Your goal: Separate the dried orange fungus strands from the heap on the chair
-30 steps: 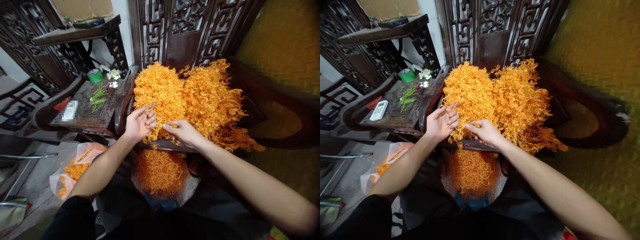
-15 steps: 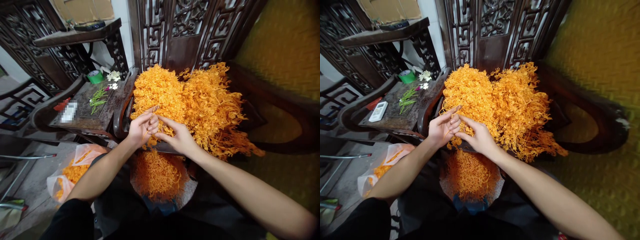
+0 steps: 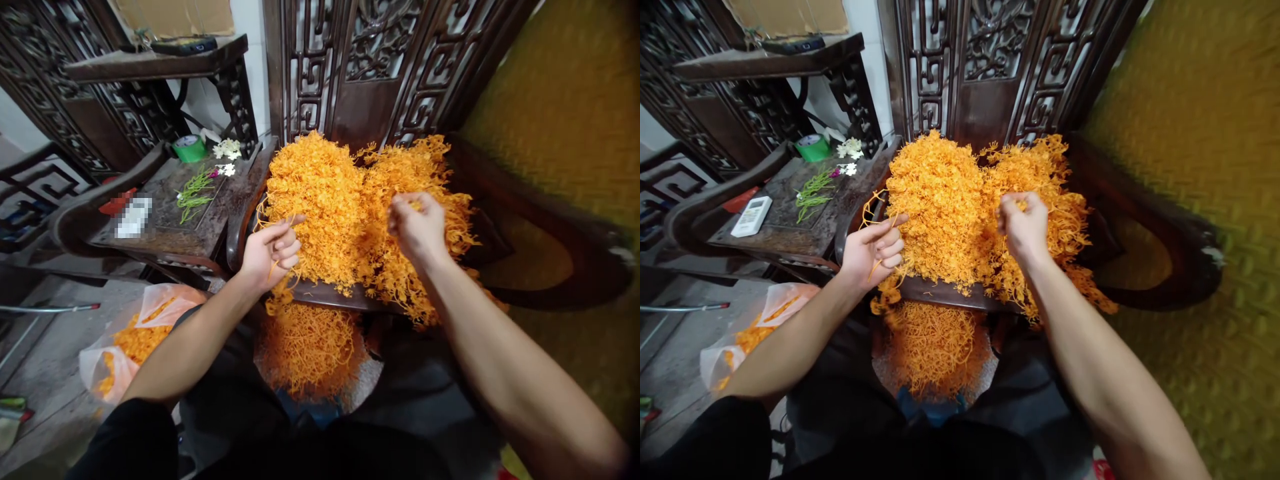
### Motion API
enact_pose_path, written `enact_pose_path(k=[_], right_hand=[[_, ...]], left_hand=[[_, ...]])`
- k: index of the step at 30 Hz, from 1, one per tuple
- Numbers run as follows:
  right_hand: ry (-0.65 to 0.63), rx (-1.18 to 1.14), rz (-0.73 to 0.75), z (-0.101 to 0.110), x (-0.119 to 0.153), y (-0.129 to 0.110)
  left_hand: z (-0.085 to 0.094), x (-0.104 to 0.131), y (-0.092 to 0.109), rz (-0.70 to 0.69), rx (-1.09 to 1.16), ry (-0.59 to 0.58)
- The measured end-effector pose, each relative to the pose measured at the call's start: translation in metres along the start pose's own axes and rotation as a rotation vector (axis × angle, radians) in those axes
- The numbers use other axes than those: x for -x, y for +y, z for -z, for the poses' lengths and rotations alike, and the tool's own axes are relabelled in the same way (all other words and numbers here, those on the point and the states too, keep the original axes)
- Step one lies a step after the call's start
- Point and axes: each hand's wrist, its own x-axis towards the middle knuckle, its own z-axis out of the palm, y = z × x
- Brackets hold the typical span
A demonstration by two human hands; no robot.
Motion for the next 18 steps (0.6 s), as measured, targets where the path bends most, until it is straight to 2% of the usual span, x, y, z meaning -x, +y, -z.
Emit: enact_pose_path(k=[2,5,11,14,18], right_hand=[[-0.147,-0.154,-0.09,-0.003,0.005,-0.003],[-0.375,-0.261,-0.153,-0.018,0.026,-0.011],[-0.55,-0.412,-0.336,-0.037,0.052,-0.019],[-0.633,-0.351,-0.267,-0.041,0.065,-0.026],[-0.686,-0.043,-0.019,-0.053,0.083,-0.036]], left_hand=[[0.003,0.0,0.004,-0.012,0.01,-0.008],[0.004,0.0,0.006,-0.008,0.021,-0.007],[0.002,0.004,0.005,-0.023,0.024,0.004],[0.001,0.003,0.005,-0.03,0.012,-0.005],[-0.001,0.0,0.002,-0.034,-0.003,-0.038]])
